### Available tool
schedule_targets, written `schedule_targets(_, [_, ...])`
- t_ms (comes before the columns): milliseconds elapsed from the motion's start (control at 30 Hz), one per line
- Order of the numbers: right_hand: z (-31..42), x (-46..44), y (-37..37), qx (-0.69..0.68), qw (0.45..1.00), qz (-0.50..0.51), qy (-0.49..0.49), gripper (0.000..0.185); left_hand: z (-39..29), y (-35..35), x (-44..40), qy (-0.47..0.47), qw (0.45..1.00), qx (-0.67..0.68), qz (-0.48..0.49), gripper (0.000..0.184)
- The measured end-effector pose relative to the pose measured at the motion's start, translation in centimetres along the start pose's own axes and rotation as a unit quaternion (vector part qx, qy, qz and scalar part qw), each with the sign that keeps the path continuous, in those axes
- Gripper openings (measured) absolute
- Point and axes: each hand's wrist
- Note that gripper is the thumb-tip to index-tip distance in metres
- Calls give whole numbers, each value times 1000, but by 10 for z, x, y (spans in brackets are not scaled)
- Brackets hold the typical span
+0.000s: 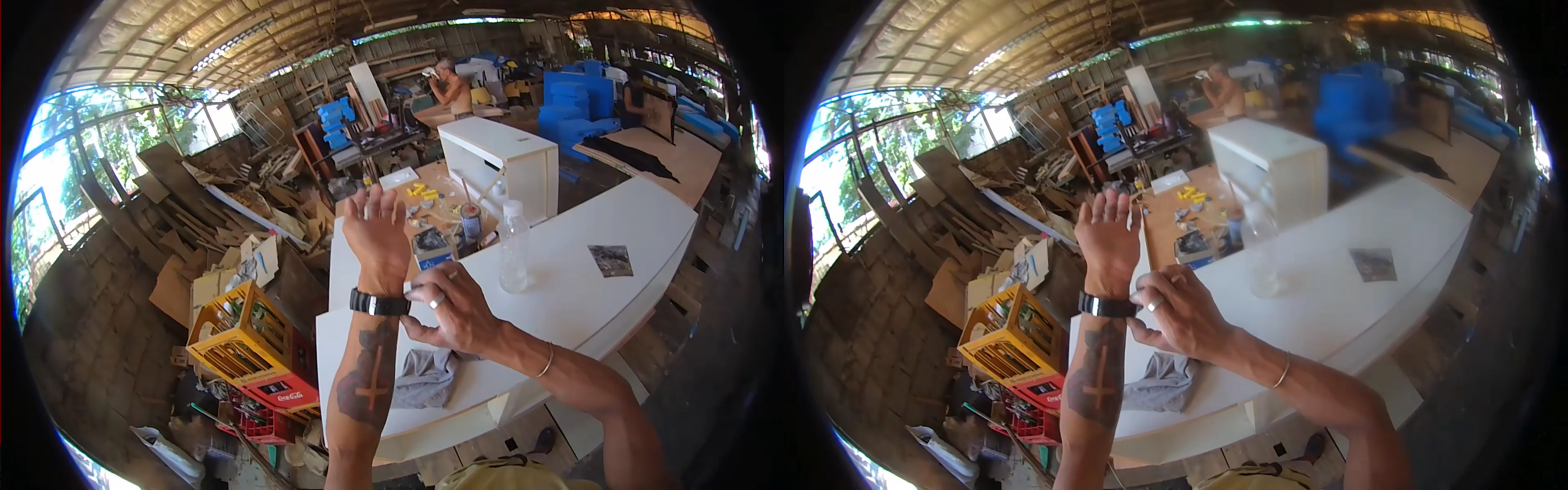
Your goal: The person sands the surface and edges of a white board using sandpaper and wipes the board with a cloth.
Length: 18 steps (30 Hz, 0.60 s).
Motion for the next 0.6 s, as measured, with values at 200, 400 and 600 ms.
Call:
schedule_targets(200, [21,11,11,-107,992,29,-61,35,14,6,3,-154,956,-194,160,51])
schedule_targets(400, [-23,57,67,-128,895,366,-221,31,-43,36,13,-86,879,-421,206,50])
schedule_targets(600, [-33,94,61,-197,879,371,-224,26,-70,81,60,12,783,-580,224,47])
Point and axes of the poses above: each hand's wrist, its own x-axis away from the middle knuckle, its own y-axis out of the back of the hand, z = x × y, and after that the axes turned 12 degrees about z, right-handed
